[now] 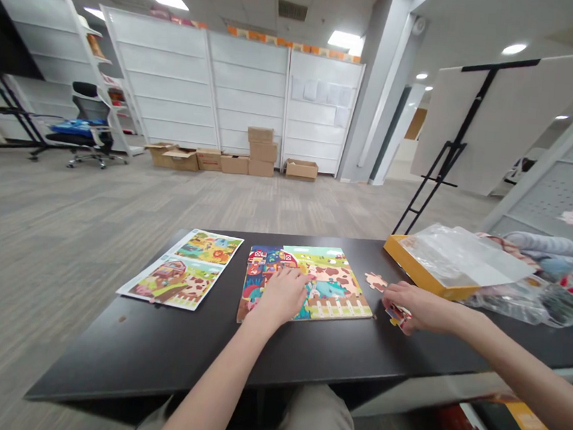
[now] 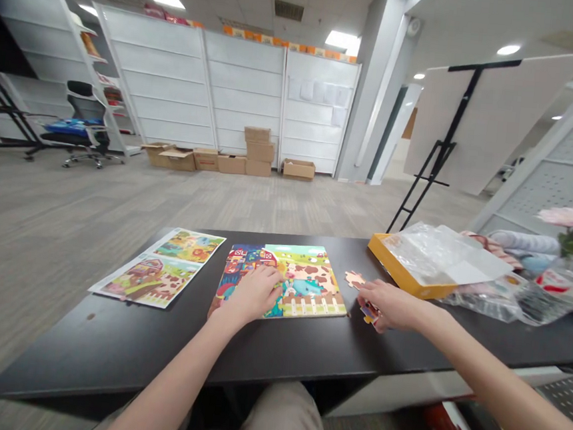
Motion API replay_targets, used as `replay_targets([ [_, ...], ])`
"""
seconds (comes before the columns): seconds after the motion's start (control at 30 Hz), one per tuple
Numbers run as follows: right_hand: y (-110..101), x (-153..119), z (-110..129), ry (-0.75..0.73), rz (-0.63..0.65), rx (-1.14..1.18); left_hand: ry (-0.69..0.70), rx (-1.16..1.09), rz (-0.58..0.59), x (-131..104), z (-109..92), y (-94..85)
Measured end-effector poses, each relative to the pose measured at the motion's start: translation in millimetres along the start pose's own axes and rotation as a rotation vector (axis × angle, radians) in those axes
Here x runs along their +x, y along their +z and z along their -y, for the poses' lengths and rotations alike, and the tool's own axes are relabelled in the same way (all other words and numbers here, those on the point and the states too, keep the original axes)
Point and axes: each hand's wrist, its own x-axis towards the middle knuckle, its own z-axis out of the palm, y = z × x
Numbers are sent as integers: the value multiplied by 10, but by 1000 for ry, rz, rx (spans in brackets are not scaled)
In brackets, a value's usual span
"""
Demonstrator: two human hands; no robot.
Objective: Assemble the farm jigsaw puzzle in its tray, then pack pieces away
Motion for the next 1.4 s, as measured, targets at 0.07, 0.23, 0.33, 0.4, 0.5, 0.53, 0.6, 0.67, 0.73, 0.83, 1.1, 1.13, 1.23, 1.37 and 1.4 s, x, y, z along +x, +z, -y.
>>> replay_targets([
  [0.07, -37, 83, -32, 52, 35, 60, -15, -1, -17, -43, 55, -20],
  [0.23, -147, 258, -176, 51, 72, 222, -63, -43, -62, -114, 212, -75],
  [0.33, -234, 330, -203, 26, 64, 367, -121, -157, -92, -109, 307, -78],
  [0.4, -280, 409, -119, 27, -22, 552, -154, -302, -119, -86, 354, -66],
  [0.5, -311, 650, 207, -2, -201, 838, -165, -627, -123, -32, 378, -61],
  [0.53, -311, 767, 359, -31, -237, 908, -172, -743, -120, -14, 376, -70],
  [0.6, -300, 1032, 689, -56, -314, 1028, -223, -930, -136, 12, 373, -104],
  [0.67, -280, 1300, 1004, -61, -367, 1121, -311, -1037, -182, 18, 392, -148],
  [0.73, -253, 1533, 1256, -52, -438, 1206, -392, -1082, -234, 2, 450, -176],
  [0.83, -193, 1781, 1472, -63, -492, 1317, -465, -1026, -317, -46, 599, -163],
  [1.1, 28, 1935, 1484, -95, -417, 1300, -503, -890, -327, -114, 878, -89],
  [1.13, 44, 1936, 1476, -90, -413, 1290, -498, -893, -319, -115, 881, -89],
  [1.23, 76, 1949, 1471, -83, -402, 1290, -477, -910, -302, -116, 868, -82],
  [1.37, 99, 1981, 1477, -105, -403, 1281, -476, -938, -267, -108, 866, -111],
  [1.4, 102, 1985, 1469, -112, -411, 1269, -473, -942, -260, -107, 884, -136],
])
